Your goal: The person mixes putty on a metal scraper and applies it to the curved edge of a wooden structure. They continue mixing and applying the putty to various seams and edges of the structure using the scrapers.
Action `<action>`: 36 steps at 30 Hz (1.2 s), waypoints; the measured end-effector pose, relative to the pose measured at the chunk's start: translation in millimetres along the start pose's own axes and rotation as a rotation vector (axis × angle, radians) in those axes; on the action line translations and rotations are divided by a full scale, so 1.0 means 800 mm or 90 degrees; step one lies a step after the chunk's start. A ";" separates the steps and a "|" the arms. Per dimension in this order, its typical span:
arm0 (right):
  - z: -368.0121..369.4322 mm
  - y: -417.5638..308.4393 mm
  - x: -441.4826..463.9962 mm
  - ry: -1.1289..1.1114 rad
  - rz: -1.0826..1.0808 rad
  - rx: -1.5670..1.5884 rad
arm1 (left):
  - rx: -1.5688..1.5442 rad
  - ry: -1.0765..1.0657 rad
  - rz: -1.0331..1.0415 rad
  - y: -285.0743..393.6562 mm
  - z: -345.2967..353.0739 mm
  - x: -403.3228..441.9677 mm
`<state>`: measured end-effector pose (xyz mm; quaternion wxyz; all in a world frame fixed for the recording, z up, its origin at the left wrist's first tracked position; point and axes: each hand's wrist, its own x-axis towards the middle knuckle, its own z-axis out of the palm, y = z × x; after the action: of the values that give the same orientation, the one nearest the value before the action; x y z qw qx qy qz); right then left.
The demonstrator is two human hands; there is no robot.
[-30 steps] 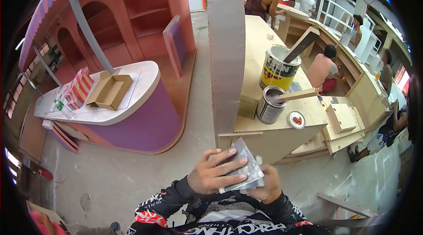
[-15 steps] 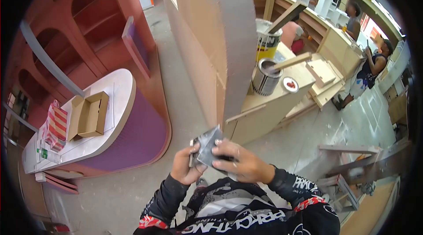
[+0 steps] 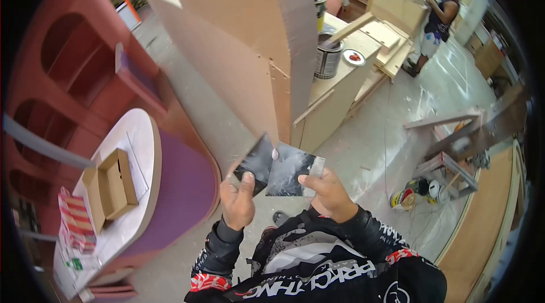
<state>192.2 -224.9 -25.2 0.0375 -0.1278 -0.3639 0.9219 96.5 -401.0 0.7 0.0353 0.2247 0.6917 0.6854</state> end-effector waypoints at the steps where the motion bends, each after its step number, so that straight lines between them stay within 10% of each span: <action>1: -0.014 0.011 0.008 0.012 -0.029 -0.034 | -0.001 -0.017 0.003 0.000 -0.012 0.003; 3: -0.020 -0.024 0.017 0.019 -0.101 -0.124 | 0.173 -0.319 -0.182 0.000 -0.043 0.014; 8: 0.035 -0.196 0.032 0.082 -0.582 -0.808 | 0.200 -0.323 -0.221 -0.063 -0.054 -0.015; 12: 0.082 -0.300 0.093 -0.130 -0.974 -1.209 | 0.138 -0.241 -0.220 -0.094 -0.054 -0.034; 36: 0.018 -0.226 0.130 0.153 -1.067 -1.258 | 0.047 -0.166 -0.239 -0.079 -0.050 -0.056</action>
<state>83.4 -85.2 86.5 0.5212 0.0820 -0.8477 -0.0550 105.7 -451.3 -69.2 0.2432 0.1797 0.7355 0.6064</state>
